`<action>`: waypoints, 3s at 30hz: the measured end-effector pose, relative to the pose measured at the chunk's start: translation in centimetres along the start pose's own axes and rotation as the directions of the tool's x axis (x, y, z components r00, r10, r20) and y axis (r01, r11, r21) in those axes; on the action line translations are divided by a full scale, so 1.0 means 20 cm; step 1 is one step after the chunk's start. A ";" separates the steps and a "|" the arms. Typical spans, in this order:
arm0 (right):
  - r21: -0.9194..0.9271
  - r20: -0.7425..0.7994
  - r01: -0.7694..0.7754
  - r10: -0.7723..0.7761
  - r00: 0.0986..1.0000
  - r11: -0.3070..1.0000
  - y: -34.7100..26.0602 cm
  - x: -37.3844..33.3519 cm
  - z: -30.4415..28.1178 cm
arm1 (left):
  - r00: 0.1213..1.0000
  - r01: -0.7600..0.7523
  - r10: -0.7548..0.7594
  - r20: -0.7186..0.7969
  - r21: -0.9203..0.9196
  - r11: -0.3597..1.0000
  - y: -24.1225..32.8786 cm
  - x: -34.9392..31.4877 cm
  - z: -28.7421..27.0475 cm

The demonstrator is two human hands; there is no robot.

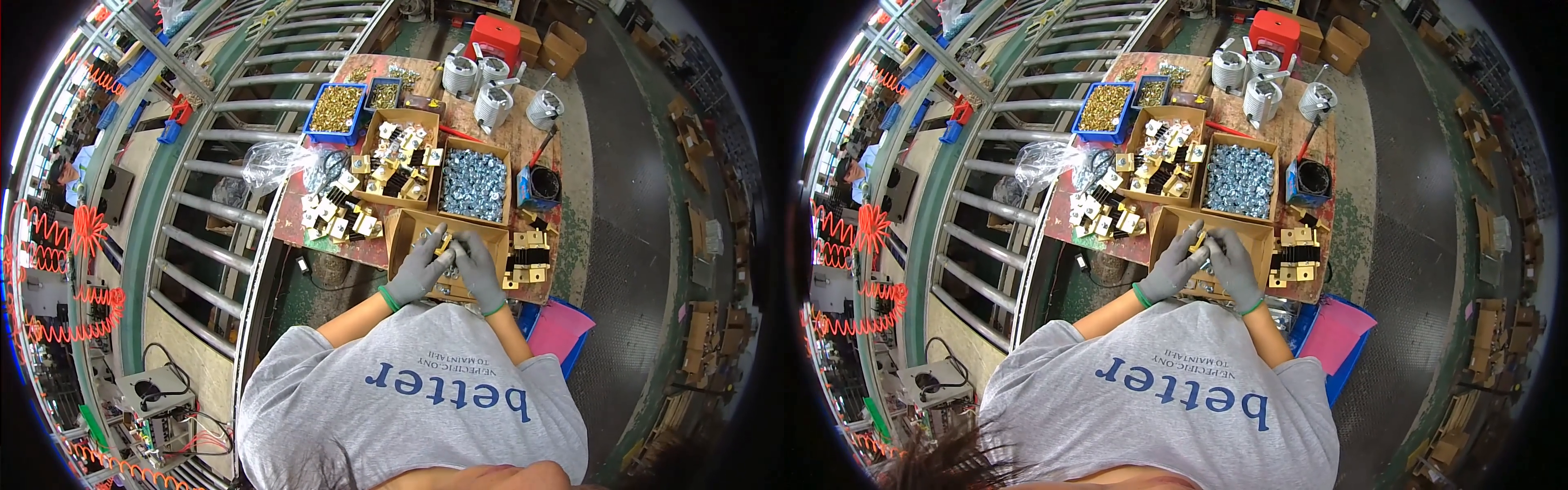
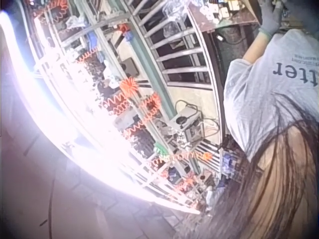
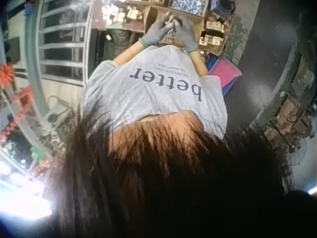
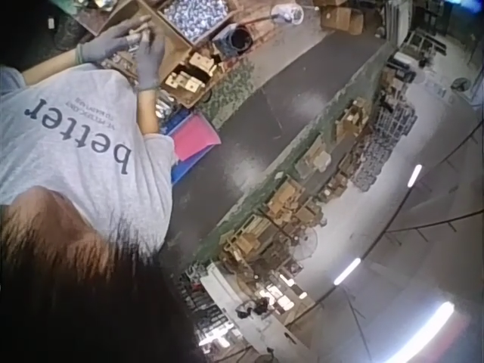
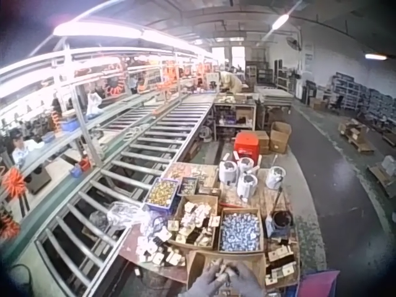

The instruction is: Assemble small metal components and fasteners at a workbench.

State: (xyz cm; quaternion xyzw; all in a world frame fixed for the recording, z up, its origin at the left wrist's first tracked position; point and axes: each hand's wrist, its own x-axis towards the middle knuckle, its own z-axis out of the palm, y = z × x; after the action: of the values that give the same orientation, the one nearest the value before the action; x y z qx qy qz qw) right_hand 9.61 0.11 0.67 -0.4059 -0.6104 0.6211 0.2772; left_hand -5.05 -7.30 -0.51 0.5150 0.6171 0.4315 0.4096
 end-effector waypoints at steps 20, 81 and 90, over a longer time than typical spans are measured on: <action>-0.095 -0.124 0.048 -0.060 0.990 0.994 0.08 -0.07 0.00 | 0.989 0.053 -0.070 0.130 0.134 0.990 -0.06 0.05 0.01; -0.058 -0.229 0.097 -0.108 0.967 0.994 0.27 0.00 -0.01 | 0.859 0.490 -0.344 0.379 -0.410 0.770 -0.10 0.10 -0.01; -0.290 -0.346 0.039 -0.143 0.927 0.956 0.34 0.01 -0.02 | 0.889 0.451 -0.333 0.315 -0.468 0.760 -0.15 0.09 0.02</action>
State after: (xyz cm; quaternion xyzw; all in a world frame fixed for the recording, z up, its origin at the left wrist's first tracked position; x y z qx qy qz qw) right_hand 10.94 -0.13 -5.97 -0.5195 -0.6480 0.4298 0.3542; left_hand -5.85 -5.72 -3.62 0.2836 0.5210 0.4306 0.6802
